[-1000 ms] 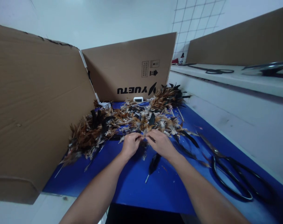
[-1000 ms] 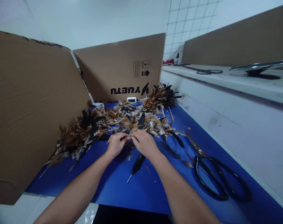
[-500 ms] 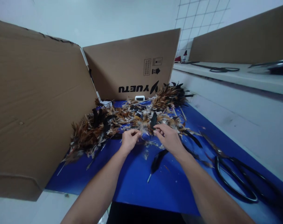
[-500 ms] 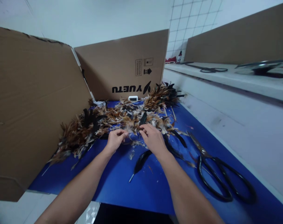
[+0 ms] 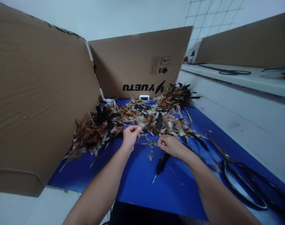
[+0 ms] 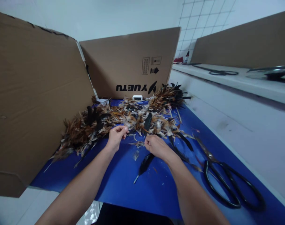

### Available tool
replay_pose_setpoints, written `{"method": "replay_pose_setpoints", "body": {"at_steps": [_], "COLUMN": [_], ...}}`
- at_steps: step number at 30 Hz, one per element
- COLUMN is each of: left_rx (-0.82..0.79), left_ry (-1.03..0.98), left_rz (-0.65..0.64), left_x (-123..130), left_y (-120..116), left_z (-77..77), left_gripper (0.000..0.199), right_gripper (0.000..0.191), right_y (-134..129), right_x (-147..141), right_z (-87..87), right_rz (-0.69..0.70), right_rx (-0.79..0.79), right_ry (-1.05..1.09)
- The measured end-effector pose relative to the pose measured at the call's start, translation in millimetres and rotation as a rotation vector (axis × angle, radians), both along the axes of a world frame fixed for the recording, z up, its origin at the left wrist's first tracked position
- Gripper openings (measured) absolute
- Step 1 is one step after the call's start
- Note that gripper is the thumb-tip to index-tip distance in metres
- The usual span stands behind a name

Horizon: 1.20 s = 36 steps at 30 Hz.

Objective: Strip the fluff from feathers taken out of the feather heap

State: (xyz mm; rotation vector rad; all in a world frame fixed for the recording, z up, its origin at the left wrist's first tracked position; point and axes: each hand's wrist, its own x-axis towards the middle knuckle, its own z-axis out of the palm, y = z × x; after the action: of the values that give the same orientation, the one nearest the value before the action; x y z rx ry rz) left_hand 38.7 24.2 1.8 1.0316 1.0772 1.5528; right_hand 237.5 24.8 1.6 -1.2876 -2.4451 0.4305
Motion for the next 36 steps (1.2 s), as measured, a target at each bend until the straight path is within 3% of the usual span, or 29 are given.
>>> {"method": "replay_pose_setpoints", "body": {"at_steps": [4, 9, 16, 21, 28, 36], "left_rx": [0.006, -0.009, -0.006, 0.021, -0.052, -0.101], "left_ry": [-0.023, -0.053, -0.056, -0.042, -0.130, -0.125], "left_rz": [-0.011, -0.014, -0.134, -0.226, -0.312, -0.339], "left_x": [0, 0, 6, 8, 12, 15], "left_y": [0, 1, -4, -7, -10, -14], "left_z": [-0.8, -1.7, -4.1, -5.0, -5.7, -4.9], "left_gripper": [0.023, 0.024, 0.027, 0.027, 0.029, 0.029], "right_gripper": [0.011, 0.012, 0.036, 0.033, 0.036, 0.032], "right_y": [0, 2, 0, -4, -4, -7], "right_x": [1, 4, -1, -6, -10, -12], "right_z": [4.6, 10.4, 16.8, 19.6, 15.4, 18.7], "right_rz": [-0.070, -0.186, -0.327, -0.284, -0.233, -0.214], "right_rx": [-0.019, -0.093, -0.345, -0.384, -0.322, -0.337], "right_ry": [0.112, 0.444, 0.926, 1.002, 1.036, 1.008]}}
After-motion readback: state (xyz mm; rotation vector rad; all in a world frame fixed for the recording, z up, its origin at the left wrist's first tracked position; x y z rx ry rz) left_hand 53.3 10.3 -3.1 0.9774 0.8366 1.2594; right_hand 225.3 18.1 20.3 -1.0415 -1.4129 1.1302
